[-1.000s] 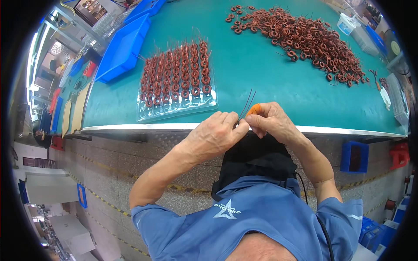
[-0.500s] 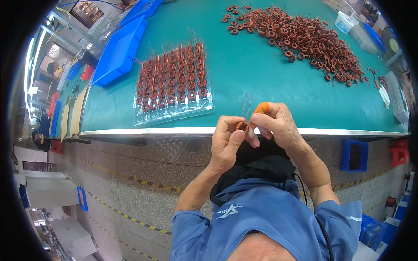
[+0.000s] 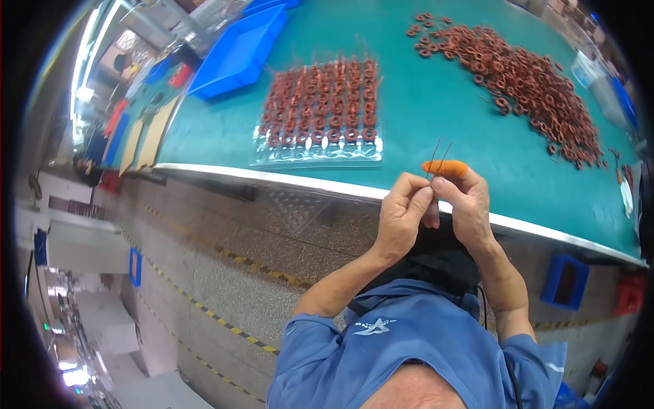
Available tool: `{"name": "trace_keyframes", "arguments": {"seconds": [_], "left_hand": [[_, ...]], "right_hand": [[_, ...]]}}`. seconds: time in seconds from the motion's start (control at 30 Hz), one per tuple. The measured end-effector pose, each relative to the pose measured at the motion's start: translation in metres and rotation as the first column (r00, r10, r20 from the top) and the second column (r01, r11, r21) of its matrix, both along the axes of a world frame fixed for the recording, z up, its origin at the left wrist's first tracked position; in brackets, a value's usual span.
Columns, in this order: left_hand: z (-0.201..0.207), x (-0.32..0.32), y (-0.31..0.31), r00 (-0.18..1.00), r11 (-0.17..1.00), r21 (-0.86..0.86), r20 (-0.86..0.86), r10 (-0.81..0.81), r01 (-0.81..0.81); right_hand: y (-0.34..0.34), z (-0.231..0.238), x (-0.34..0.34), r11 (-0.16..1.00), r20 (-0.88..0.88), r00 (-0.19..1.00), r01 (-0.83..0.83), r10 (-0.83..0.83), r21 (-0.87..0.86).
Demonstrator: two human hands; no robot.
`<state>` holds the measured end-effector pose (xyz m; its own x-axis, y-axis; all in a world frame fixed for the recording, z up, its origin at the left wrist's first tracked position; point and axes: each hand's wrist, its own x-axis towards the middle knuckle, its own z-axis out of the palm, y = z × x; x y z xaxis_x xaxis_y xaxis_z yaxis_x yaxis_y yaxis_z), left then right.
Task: Assembling toroidal inductors and placing them into an organizer tray in a factory setting.
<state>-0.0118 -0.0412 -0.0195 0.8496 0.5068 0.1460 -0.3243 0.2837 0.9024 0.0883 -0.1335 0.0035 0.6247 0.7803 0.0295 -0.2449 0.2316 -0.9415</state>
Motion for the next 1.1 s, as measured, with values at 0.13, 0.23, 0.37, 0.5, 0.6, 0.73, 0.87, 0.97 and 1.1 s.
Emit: {"name": "trace_keyframes", "arguments": {"seconds": [0.13,0.23,0.37,0.5,0.6,0.73,0.87,0.97,1.1], "left_hand": [[-0.01,-0.021,0.025,0.996,0.978,0.193,-0.041,0.083,-0.074],[0.001,-0.055,0.09,0.897,0.55,0.776,0.044,0.44,-0.308],[0.018,-0.094,0.19,0.694,0.278,0.887,0.064,0.717,-0.369],[-0.003,-0.102,0.277,0.657,0.382,0.859,-0.072,0.75,-0.342],[-0.012,-0.1,0.296,0.618,0.387,0.872,-0.132,0.775,-0.299],[-0.021,-0.089,0.293,0.614,0.343,0.876,-0.07,0.786,-0.339],[-0.031,-0.092,0.292,0.638,0.284,0.885,0.02,0.77,-0.37],[-0.033,-0.09,0.289,0.646,0.239,0.912,0.036,0.762,-0.333],[-0.043,-0.088,0.294,0.625,0.184,0.93,0.061,0.778,-0.32]], "right_hand": [[0.001,-0.001,0.009,0.987,0.141,0.99,0.018,0.004,-0.159],[-0.029,-0.008,0.038,0.957,0.33,0.935,0.203,-0.128,-0.206],[-0.063,-0.033,0.065,0.877,0.437,0.876,0.362,-0.203,-0.318],[-0.062,-0.034,0.058,0.831,0.555,0.817,0.411,-0.154,-0.374],[-0.054,-0.034,0.054,0.85,0.777,0.624,0.451,-0.083,-0.271],[-0.056,-0.027,0.053,0.828,0.658,0.747,0.423,-0.089,-0.368],[-0.057,-0.031,0.052,0.842,0.702,0.704,0.44,-0.107,-0.313],[-0.061,-0.03,0.051,0.821,0.772,0.633,0.472,-0.061,-0.322],[-0.055,-0.033,0.05,0.824,0.799,0.592,0.502,-0.105,-0.263]]}}
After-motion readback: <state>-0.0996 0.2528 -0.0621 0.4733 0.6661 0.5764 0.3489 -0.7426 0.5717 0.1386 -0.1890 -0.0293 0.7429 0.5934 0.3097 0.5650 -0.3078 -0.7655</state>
